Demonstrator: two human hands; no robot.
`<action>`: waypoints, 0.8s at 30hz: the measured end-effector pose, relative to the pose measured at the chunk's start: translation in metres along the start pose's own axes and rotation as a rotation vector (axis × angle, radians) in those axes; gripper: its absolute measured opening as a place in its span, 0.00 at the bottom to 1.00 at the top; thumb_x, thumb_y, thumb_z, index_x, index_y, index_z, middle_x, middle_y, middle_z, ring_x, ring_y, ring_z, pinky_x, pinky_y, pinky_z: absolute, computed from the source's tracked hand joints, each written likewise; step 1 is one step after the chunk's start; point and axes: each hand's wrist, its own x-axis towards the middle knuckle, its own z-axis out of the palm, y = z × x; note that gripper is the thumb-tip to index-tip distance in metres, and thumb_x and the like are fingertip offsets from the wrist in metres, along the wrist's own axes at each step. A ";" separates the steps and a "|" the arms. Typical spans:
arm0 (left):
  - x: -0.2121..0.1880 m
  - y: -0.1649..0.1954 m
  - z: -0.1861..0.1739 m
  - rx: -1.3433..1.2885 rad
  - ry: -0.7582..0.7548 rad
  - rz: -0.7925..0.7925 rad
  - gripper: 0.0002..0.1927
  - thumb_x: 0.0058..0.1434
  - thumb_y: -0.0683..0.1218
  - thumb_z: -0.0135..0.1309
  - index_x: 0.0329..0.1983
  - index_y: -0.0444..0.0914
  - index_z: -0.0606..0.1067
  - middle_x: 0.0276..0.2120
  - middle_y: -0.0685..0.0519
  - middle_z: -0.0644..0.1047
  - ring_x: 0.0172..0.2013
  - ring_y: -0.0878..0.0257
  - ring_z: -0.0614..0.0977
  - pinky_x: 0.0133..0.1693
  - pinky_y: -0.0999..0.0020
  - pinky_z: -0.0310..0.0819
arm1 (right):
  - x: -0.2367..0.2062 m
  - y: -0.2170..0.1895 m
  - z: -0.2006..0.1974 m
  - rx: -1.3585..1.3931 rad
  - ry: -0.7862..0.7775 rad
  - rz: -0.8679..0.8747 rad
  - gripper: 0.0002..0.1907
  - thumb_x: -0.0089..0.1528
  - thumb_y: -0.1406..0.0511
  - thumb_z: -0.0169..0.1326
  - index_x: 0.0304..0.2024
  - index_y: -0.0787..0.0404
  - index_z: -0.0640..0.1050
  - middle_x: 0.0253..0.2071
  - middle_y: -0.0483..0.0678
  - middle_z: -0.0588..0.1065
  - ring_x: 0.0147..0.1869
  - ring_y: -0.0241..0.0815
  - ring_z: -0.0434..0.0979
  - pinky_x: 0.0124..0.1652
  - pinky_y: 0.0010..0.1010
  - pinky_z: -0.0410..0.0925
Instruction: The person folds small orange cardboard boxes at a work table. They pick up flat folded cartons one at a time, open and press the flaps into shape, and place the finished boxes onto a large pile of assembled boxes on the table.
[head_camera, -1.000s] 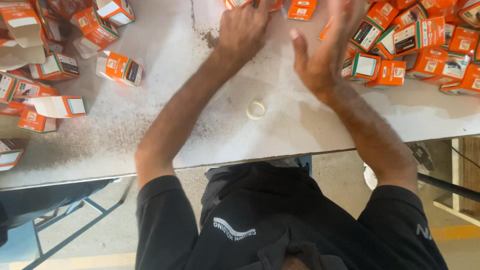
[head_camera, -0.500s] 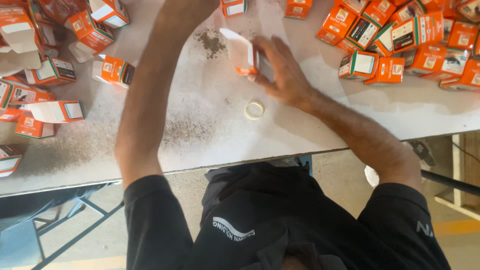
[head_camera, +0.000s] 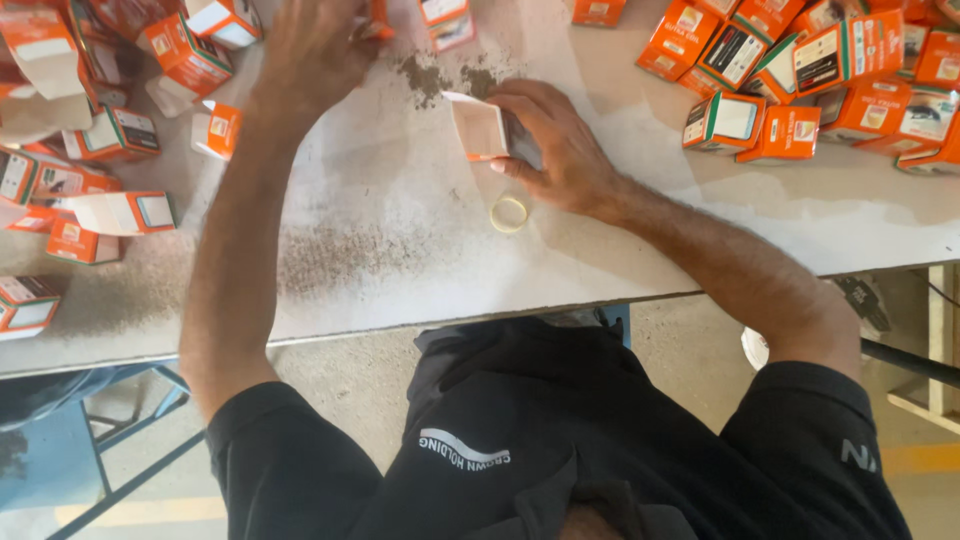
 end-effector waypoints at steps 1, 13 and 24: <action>-0.012 0.009 -0.006 0.018 0.001 -0.061 0.17 0.65 0.42 0.65 0.53 0.37 0.72 0.41 0.50 0.80 0.41 0.47 0.83 0.39 0.54 0.77 | 0.001 -0.001 0.001 0.017 -0.007 0.026 0.32 0.62 0.61 0.66 0.65 0.63 0.70 0.63 0.58 0.70 0.68 0.61 0.70 0.66 0.47 0.63; -0.029 0.152 -0.011 -0.175 0.302 0.225 0.18 0.68 0.41 0.68 0.54 0.33 0.73 0.56 0.41 0.75 0.57 0.47 0.81 0.58 0.52 0.86 | 0.013 -0.005 0.011 -0.036 0.030 -0.054 0.32 0.51 0.61 0.74 0.55 0.64 0.78 0.50 0.53 0.77 0.58 0.55 0.75 0.60 0.47 0.65; -0.024 0.166 -0.013 -0.080 0.024 -0.251 0.07 0.67 0.46 0.65 0.42 0.40 0.78 0.71 0.33 0.55 0.73 0.31 0.46 0.68 0.26 0.44 | 0.006 -0.011 0.013 -0.113 0.036 -0.068 0.35 0.54 0.61 0.73 0.59 0.67 0.75 0.54 0.56 0.74 0.60 0.60 0.72 0.60 0.48 0.65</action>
